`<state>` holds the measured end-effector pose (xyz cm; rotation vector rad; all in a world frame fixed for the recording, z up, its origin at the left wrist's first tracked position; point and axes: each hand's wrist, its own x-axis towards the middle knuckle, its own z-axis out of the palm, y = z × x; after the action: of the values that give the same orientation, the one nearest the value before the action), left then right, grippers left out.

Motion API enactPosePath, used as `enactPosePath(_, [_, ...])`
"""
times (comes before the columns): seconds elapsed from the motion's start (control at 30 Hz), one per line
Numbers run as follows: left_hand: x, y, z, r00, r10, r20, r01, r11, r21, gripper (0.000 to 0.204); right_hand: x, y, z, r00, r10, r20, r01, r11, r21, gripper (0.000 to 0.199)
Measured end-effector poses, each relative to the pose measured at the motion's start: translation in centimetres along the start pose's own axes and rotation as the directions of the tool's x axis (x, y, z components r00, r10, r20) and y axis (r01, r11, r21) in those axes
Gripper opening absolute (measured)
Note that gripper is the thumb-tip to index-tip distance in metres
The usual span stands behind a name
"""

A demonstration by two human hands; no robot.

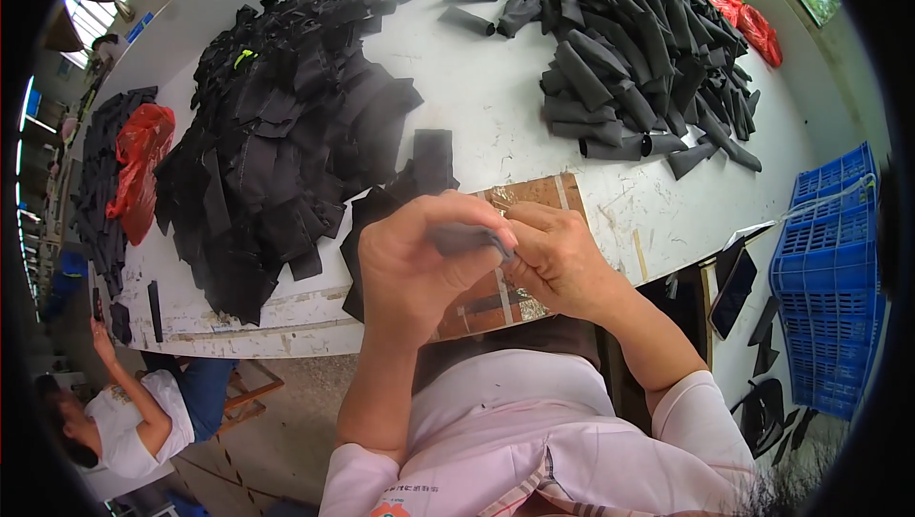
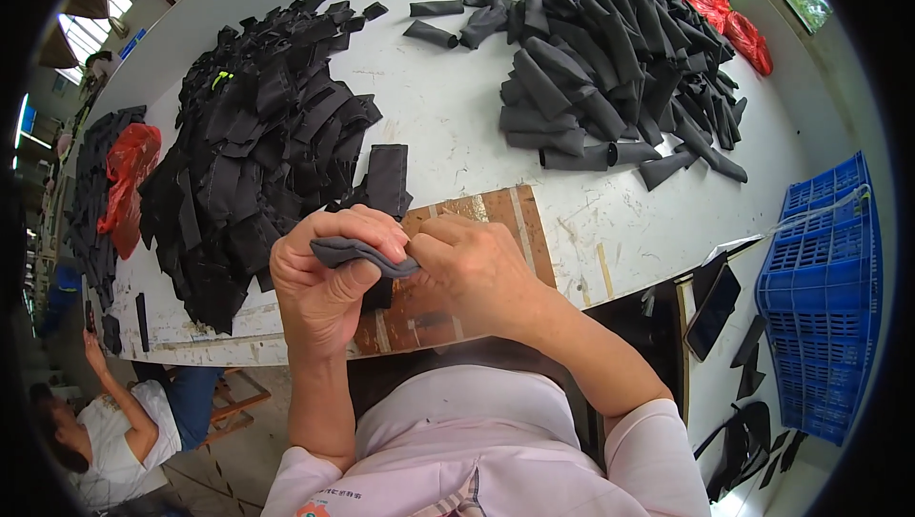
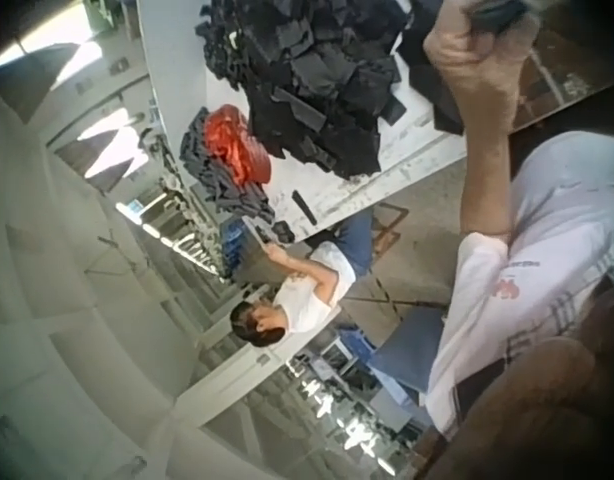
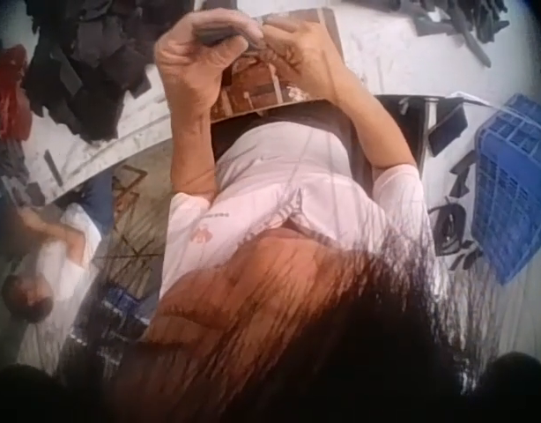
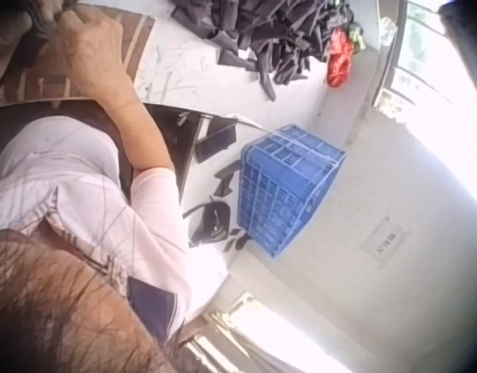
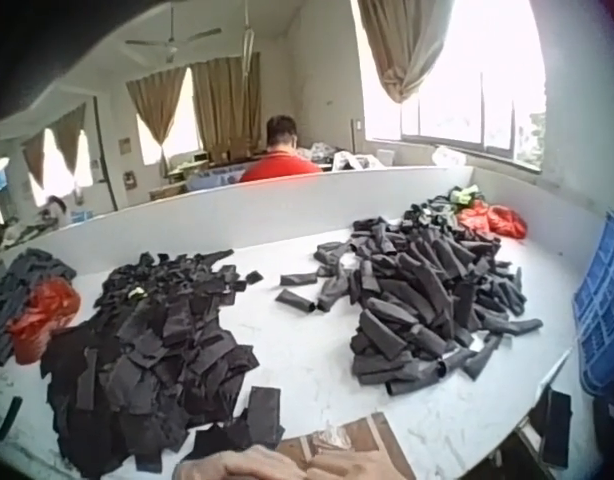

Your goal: The person is folding and organizing small black rectangular fabric pieces at a manufacturing workbench.

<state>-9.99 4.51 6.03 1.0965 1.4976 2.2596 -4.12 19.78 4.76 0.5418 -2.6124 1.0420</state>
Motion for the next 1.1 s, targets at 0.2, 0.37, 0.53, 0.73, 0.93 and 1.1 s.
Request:
enactPosePath(0.2, [-0.5, 0.2, 2.4, 0.971, -0.182, -0.155, 0.230, 0.891, 0.391, 0.013, -1.7, 2.4, 2.8, 0.995, 0.040, -0.096, -0.005, 0.942, 0.335, 0.019])
enactPosePath(0.37, [-1.0, 0.7, 2.9, 0.961, -0.015, -0.276, 0.105, 0.943, 0.316, 0.013, -0.8, 1.7, 1.9, 0.998, 0.069, 0.006, -0.069, 0.980, 0.185, 0.014])
enactPosePath(0.53, [-1.0, 1.0, 3.2, 0.877, 0.110, -0.468, -0.156, 0.986, -0.061, 0.014, 0.6, -0.6, -1.1, 0.997, 0.077, 0.011, -0.077, 0.996, 0.049, 0.019])
enactPosePath(0.73, [-2.5, 0.3, 1.7, 0.893, -0.042, -0.449, -0.061, 0.975, -0.212, 0.019, 0.2, 1.0, 1.2, 0.999, -0.051, -0.012, 0.052, 0.985, 0.163, 0.017])
enactPosePath(0.93, [-2.3, 0.9, 1.4, 0.873, 0.068, -0.484, -0.081, 0.997, -0.006, 0.016, -0.4, 0.4, 0.8, 0.995, -0.058, -0.078, 0.065, 0.993, 0.097, 0.027])
enactPosePath(1.1, [-1.6, -1.2, 0.6, 0.900, -0.011, -0.436, 0.027, 0.999, 0.030, 0.014, -0.3, 1.0, 1.3, 0.999, -0.021, -0.050, 0.029, 0.988, 0.152, 0.028])
